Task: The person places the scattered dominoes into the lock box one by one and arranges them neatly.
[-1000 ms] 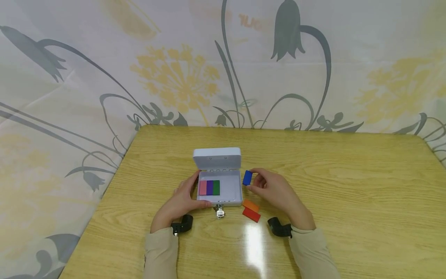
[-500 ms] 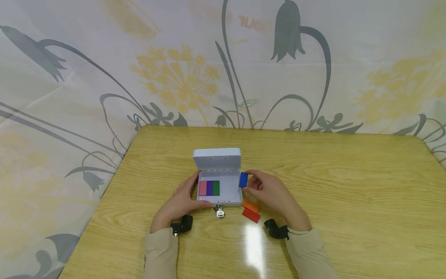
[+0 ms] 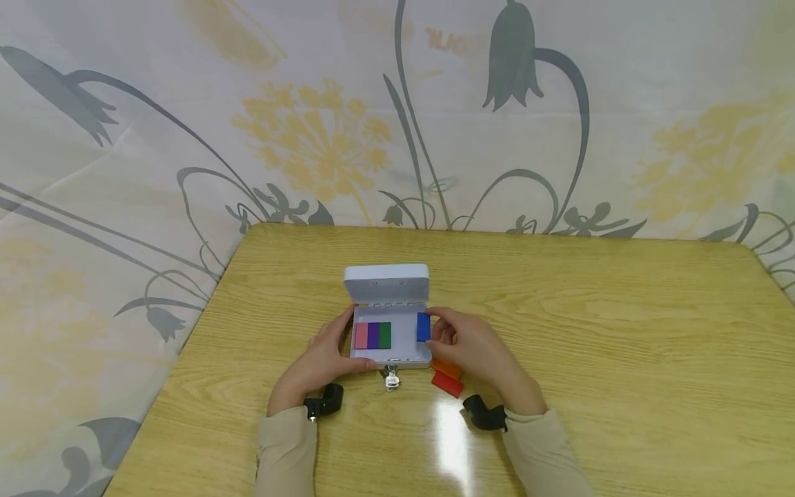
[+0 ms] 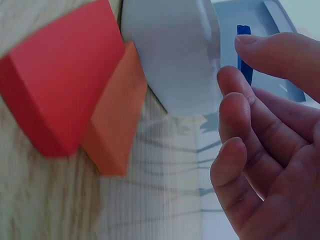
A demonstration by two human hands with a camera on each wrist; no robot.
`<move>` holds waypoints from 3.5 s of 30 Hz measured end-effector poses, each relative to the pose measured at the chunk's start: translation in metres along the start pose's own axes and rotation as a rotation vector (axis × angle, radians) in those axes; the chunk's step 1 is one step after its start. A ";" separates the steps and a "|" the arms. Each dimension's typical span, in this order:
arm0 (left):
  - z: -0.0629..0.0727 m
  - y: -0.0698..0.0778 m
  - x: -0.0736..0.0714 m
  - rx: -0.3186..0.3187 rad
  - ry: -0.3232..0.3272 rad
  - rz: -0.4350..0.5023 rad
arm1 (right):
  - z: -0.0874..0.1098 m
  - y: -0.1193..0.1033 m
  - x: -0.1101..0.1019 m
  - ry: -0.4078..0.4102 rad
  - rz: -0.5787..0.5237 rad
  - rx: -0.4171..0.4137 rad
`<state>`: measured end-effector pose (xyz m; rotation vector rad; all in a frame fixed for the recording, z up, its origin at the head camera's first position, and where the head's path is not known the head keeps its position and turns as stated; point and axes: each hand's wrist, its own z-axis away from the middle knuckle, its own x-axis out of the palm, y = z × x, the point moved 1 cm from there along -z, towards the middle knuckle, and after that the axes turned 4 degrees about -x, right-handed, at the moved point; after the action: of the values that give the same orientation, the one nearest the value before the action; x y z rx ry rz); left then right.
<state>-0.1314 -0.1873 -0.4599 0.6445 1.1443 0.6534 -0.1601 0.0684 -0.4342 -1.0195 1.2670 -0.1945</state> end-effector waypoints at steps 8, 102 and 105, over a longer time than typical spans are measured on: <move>0.001 0.001 0.000 0.010 0.003 0.004 | -0.001 -0.004 0.004 0.013 0.014 -0.042; 0.001 0.001 -0.003 0.025 0.001 0.022 | -0.031 -0.027 0.042 -0.042 0.492 0.103; 0.001 0.000 -0.003 0.025 0.003 0.022 | -0.031 -0.027 0.042 -0.047 0.493 0.105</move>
<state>-0.1317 -0.1895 -0.4576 0.6782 1.1514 0.6595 -0.1614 0.0098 -0.4424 -0.5948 1.4102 0.1412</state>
